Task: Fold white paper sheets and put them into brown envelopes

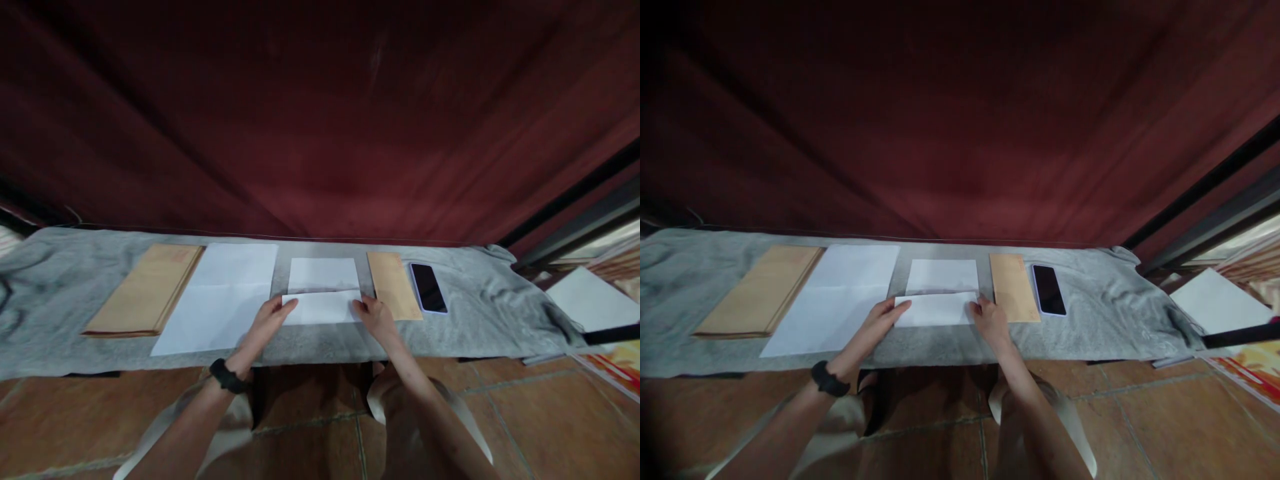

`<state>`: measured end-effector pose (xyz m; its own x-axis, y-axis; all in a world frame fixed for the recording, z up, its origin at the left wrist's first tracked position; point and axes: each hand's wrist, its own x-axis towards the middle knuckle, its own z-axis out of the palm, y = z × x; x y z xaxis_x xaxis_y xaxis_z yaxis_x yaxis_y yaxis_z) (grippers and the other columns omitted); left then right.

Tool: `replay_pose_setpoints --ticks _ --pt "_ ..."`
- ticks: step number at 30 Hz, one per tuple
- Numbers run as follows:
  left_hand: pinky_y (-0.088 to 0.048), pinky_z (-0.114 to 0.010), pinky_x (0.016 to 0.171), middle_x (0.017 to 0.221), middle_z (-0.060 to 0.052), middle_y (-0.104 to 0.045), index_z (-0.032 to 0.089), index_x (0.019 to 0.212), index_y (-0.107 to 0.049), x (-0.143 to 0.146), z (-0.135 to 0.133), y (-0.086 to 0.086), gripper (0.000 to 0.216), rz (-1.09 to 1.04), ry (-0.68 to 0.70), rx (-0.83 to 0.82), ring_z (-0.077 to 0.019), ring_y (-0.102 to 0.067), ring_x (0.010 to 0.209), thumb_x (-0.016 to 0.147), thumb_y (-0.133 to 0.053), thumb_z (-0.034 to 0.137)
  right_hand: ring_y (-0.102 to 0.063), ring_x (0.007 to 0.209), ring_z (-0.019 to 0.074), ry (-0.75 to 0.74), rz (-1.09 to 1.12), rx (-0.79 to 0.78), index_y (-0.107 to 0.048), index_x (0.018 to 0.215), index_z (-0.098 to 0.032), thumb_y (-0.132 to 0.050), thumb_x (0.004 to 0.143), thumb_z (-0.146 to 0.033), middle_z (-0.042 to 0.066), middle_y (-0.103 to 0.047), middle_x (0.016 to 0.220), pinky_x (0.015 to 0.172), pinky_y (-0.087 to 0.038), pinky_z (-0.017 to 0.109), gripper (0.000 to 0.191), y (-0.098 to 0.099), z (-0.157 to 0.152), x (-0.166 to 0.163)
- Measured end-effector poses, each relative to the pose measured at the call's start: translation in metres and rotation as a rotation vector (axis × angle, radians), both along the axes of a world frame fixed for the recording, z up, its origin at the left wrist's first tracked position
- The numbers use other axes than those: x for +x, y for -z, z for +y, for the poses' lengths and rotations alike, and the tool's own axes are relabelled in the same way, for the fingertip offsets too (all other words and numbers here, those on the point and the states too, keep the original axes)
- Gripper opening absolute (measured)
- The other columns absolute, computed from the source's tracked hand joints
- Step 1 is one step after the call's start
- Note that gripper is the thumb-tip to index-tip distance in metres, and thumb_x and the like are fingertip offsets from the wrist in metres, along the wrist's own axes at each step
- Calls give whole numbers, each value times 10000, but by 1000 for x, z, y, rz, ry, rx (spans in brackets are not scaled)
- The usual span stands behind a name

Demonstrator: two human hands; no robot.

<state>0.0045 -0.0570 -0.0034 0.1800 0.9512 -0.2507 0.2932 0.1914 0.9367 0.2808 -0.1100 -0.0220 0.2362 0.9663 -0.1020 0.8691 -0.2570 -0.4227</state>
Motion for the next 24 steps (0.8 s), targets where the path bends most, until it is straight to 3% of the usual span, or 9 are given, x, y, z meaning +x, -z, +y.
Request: replay_pose_setpoints --ticks 5,9,13,18,24 --pt "-492 -334 804 950 -72 -763 155 967 -757 -8 -1 -14 465 -135 141 -105 -256 -666 912 662 -768 506 -719 835 201 29 -115 -68 -716 922 -215 -506 1010 -376 69 -771 878 641 -385 248 278 -4 4 -6" --pt "-479 -298 724 853 -48 -748 163 918 -754 -15 7 -10 425 -106 111 -134 -220 -653 825 662 -766 501 -732 859 203 60 -148 -83 -710 931 -219 -478 1028 -378 76 -778 912 640 -388 248 298 -7 6 -9" --pt "-411 -259 589 717 -10 -676 160 851 -723 -11 19 3 355 40 153 -103 -177 -588 677 702 -679 479 -735 866 209 92 -170 -55 -711 948 -215 -483 1025 -360 87 -777 923 651 -397 248 281 -7 8 -12" --pt "-327 -257 542 571 27 -524 196 689 -606 0 25 9 172 362 157 87 -159 -513 589 798 -540 311 -718 799 188 117 -109 -21 -709 922 -208 -469 1022 -329 68 -768 858 621 -386 237 287 -2 11 -8" --pt "-325 -258 569 615 19 -557 209 765 -599 5 25 5 160 571 176 119 -168 -574 639 873 -484 229 -690 751 170 61 -62 -50 -706 820 -198 -494 1005 -311 47 -750 784 594 -371 224 304 -7 20 4"
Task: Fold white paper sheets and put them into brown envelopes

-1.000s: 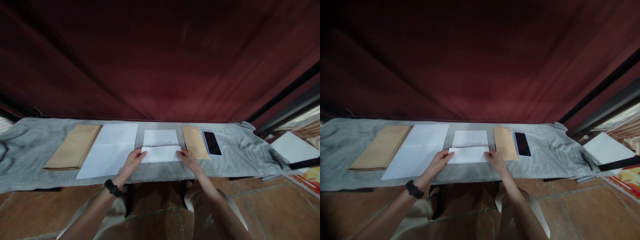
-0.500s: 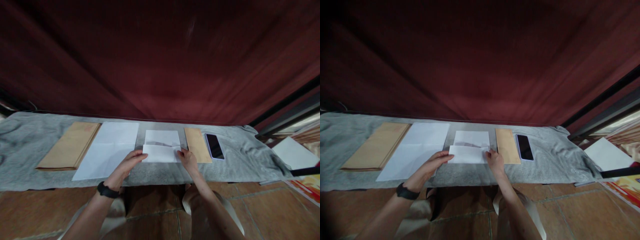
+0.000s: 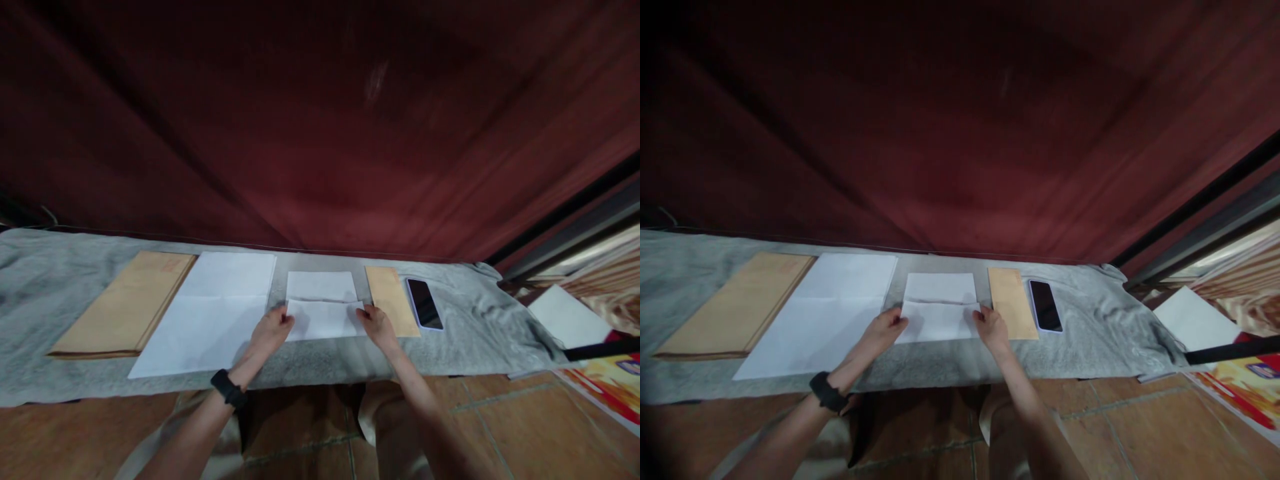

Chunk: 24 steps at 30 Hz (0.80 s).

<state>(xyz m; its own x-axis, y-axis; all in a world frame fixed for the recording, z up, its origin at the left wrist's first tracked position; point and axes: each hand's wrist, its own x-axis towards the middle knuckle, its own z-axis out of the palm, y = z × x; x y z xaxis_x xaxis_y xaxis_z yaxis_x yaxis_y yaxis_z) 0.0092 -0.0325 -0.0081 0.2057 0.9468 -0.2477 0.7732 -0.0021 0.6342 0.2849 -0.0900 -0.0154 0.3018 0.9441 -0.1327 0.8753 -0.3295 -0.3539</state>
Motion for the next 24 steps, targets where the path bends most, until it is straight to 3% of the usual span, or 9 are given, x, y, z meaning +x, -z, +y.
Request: replay_pose_setpoints --ticks 6,12,24 --pt "-350 -270 601 745 -19 -677 222 870 -616 5 1 -4 192 228 -44 82 -198 -658 749 952 -467 311 -721 837 187 20 -43 9 -734 875 -206 -516 1002 -315 76 -777 890 635 -401 229 275 -8 17 -5" --pt "-419 -289 675 941 -75 -744 222 1002 -631 11 2 -7 230 353 -20 77 -230 -703 862 982 -427 328 -747 876 216 57 -137 3 -736 1048 -208 -476 1031 -353 109 -787 958 674 -458 250 298 1 17 -13" --pt "-390 -294 657 927 -75 -739 231 1065 -643 21 5 -7 267 403 -70 97 -238 -692 845 994 -417 356 -750 936 229 34 -166 40 -724 1098 -174 -469 1038 -355 128 -786 997 753 -507 260 318 11 28 -11"
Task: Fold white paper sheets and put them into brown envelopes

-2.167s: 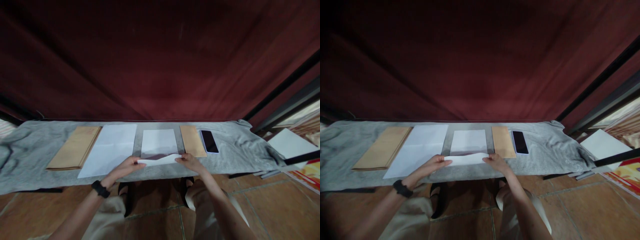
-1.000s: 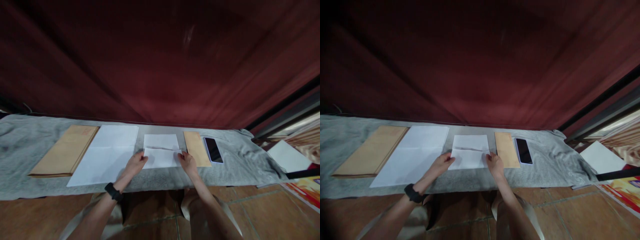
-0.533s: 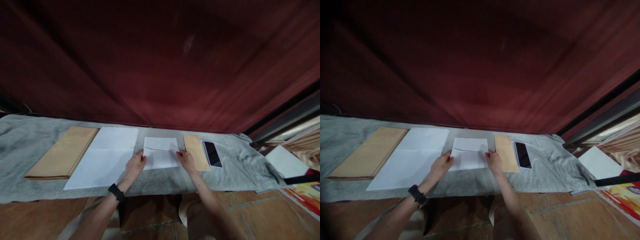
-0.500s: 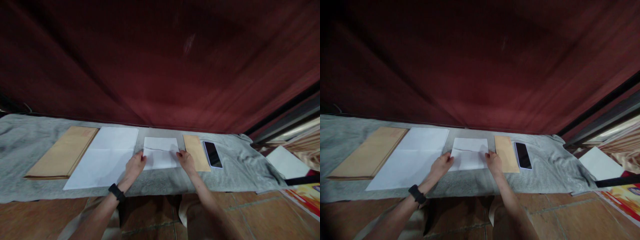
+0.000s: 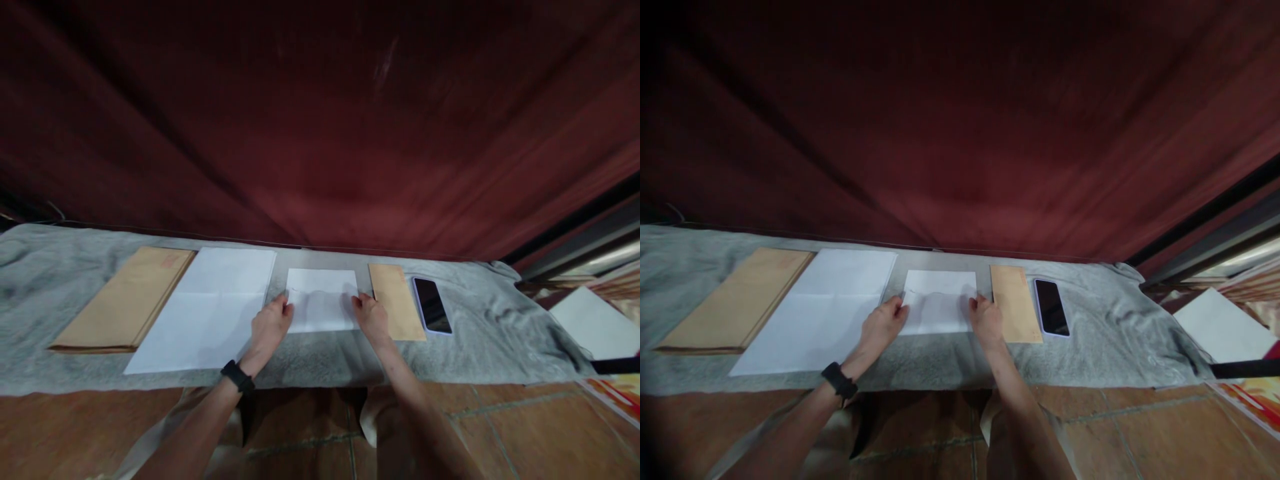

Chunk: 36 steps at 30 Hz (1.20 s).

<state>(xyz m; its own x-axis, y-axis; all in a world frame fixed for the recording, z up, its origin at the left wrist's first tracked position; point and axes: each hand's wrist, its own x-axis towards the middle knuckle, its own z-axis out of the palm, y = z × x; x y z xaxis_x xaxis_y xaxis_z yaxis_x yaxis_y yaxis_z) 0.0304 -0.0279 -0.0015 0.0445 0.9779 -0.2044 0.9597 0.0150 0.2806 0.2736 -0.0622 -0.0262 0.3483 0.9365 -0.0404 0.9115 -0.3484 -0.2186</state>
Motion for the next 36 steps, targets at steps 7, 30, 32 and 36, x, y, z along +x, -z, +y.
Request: replay_pose_setpoints --ticks 7,30,32,36 --pt "-299 -269 553 637 -5 -597 205 756 -622 -12 11 11 321 -309 -47 -15 -175 -557 618 926 -486 442 -751 943 230 -8 -2 -27 -737 1066 -154 -453 1041 -345 148 -781 1006 761 -516 255 342 -4 7 0" --pt "-464 -300 705 1002 -72 -759 245 1034 -671 3 7 -4 288 7 -48 -97 -246 -715 940 977 -424 381 -628 654 144 28 378 35 -706 828 -150 -439 989 -422 18 -672 683 540 -355 214 414 0 10 26" --pt "-474 -306 718 1016 -79 -762 242 1062 -667 4 6 -3 298 17 -46 -84 -253 -720 950 985 -411 375 -611 627 140 8 365 22 -698 773 -151 -454 981 -403 9 -652 646 534 -338 217 407 0 9 27" --pt "-487 -320 729 1032 -97 -762 232 1096 -660 6 5 -1 327 42 -48 -35 -267 -725 957 1000 -382 375 -665 743 163 30 280 15 -735 845 -165 -495 977 -342 55 -732 783 595 -371 220 327 0 11 22"
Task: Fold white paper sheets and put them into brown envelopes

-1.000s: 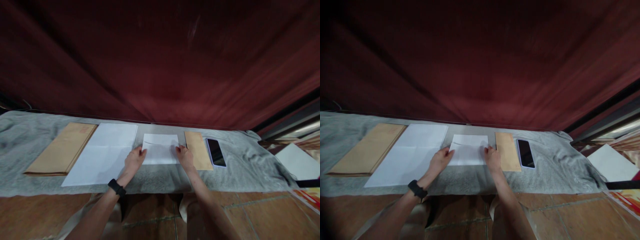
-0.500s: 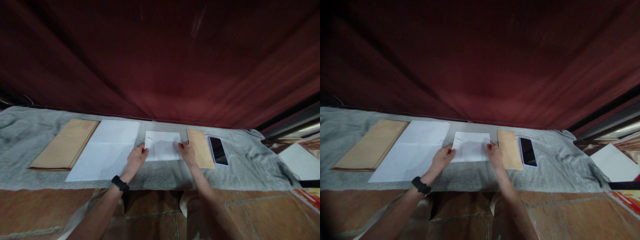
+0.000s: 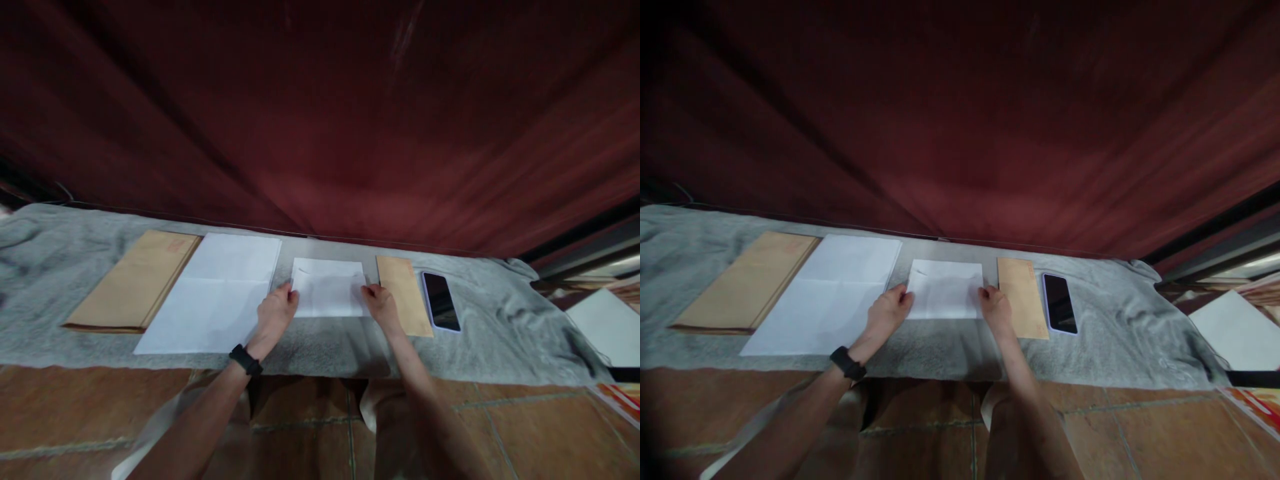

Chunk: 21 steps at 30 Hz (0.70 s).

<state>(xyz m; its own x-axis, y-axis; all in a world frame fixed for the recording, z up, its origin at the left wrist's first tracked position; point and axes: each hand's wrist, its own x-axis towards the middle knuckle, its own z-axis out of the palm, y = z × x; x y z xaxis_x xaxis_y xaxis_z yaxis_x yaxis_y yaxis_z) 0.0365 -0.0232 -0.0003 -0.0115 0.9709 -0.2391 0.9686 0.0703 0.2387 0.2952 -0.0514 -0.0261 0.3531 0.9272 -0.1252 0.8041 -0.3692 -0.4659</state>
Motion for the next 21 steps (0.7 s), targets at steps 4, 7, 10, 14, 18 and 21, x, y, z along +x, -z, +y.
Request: replay_pose_setpoints --ticks 4,7,10,14,18,21 --pt "-490 -322 732 1026 -101 -763 230 1134 -650 3 -1 -2 337 30 -7 12 -264 -729 943 1009 -373 375 -712 870 196 33 -135 -38 -746 985 -175 -493 1010 -334 111 -771 945 674 -426 232 300 -2 1 -10" --pt "-480 -321 719 1018 -102 -763 228 1131 -650 4 -1 -5 334 36 -4 10 -267 -728 935 1012 -373 373 -723 912 212 27 -222 -55 -733 1044 -176 -468 1034 -336 120 -771 976 718 -453 244 310 -3 0 -15" --pt "-457 -306 698 1004 -91 -760 234 1100 -657 4 -1 -7 319 20 -13 20 -257 -723 924 1009 -386 376 -726 916 220 20 -270 -56 -721 1088 -170 -452 1047 -347 123 -767 960 740 -471 256 324 -3 -1 -18" --pt "-413 -281 654 921 -63 -745 224 1001 -670 -5 2 -1 290 -90 -22 32 -224 -699 855 990 -427 382 -729 911 225 19 -286 -59 -713 1104 -170 -445 1051 -350 119 -765 947 743 -479 265 327 -3 -1 -19" --pt "-376 -259 589 739 -19 -675 210 846 -661 -19 7 11 345 -281 -12 27 -184 -638 722 968 -451 454 -732 904 230 20 -293 -60 -716 1086 -171 -433 1055 -354 119 -766 937 741 -480 269 339 -3 0 -20" --pt "-368 -253 578 682 -1 -637 216 786 -650 -23 9 13 352 -325 -9 22 -172 -611 687 958 -449 448 -730 899 235 27 -311 -65 -714 1097 -159 -429 1054 -365 136 -763 937 741 -482 272 354 -2 1 -21"
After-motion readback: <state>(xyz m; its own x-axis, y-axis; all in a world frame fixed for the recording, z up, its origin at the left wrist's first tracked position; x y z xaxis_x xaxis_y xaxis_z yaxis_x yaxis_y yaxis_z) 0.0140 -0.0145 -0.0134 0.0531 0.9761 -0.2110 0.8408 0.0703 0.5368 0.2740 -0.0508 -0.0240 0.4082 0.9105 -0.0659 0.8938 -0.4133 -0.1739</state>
